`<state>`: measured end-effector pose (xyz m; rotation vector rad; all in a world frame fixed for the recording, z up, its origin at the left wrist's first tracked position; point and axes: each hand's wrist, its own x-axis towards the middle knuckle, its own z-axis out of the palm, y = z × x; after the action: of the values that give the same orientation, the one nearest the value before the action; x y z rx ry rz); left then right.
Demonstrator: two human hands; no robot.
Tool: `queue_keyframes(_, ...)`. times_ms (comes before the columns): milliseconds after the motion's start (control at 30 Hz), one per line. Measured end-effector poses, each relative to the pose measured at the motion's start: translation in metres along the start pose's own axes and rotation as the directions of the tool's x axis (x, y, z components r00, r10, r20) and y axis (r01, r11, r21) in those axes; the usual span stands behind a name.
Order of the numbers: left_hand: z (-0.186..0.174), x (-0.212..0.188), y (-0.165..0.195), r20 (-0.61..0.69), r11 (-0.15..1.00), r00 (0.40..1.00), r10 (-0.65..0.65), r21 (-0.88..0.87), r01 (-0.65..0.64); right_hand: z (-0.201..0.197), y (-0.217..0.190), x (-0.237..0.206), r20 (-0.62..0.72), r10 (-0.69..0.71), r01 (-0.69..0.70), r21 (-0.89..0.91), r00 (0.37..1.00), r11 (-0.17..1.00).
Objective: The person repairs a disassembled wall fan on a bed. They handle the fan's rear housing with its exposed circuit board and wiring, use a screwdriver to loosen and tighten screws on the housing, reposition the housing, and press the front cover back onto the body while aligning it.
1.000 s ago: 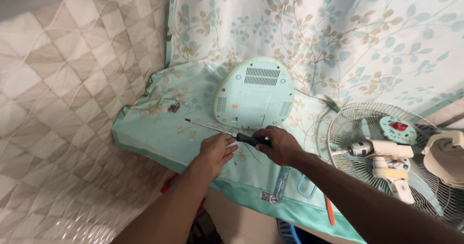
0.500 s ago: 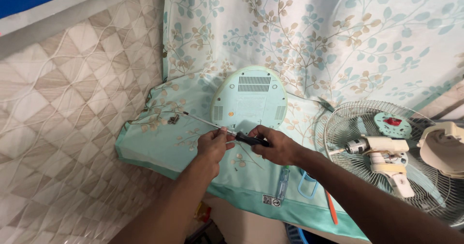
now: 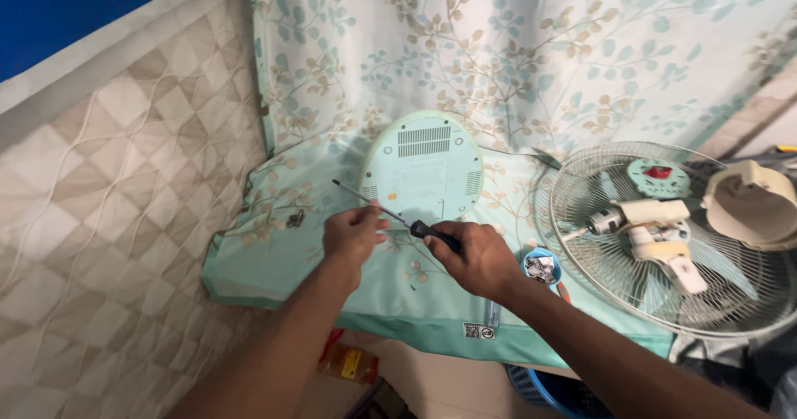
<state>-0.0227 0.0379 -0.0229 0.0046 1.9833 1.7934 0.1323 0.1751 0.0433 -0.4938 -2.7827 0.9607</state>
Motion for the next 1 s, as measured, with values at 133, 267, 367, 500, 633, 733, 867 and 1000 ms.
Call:
queue_keyframes(133,-0.026,0.022,0.010,-0.097,0.999,0.995,0.006,-0.051,-0.010,0.011,-0.021,-0.005,-0.018,0.089,-0.090,-0.022,0.996,0.996)
queue_keyframes(267,-0.052,0.038,0.016,-0.191,0.975,0.971,0.146,0.195,-0.109,0.027,-0.042,-0.016,-0.066,0.130,-0.133,-0.041,0.989,0.990)
queue_keyframes(367,-0.066,0.050,0.027,-0.154,0.933,0.965,0.211,0.326,-0.152,0.041,-0.059,-0.024,-0.121,0.156,-0.162,-0.040,0.980,0.986)
queue_keyframes(500,-0.075,0.064,0.040,-0.034,0.876,0.964,0.264,0.427,-0.225,0.063,-0.080,-0.034,-0.230,0.224,-0.238,-0.033,0.947,0.971)
queue_keyframes(633,-0.078,0.074,0.048,0.060,0.836,0.951,0.302,0.462,-0.295,0.080,-0.102,-0.040,-0.300,0.283,-0.289,0.023,0.911,0.957)
queue_keyframes(733,-0.079,0.080,0.052,0.125,0.747,0.914,0.386,0.539,-0.389,0.088,-0.118,-0.039,-0.311,0.383,-0.390,0.045,0.870,0.920)
queue_keyframes(867,-0.079,0.092,0.057,0.189,0.682,0.901,0.391,0.598,-0.421,0.093,-0.133,-0.033,-0.357,0.407,-0.420,0.042,0.841,0.906)
queue_keyframes(1000,-0.082,0.102,0.059,0.221,0.618,0.873,0.434,0.633,-0.467,0.095,-0.144,-0.030,-0.354,0.443,-0.458,0.044,0.824,0.888)
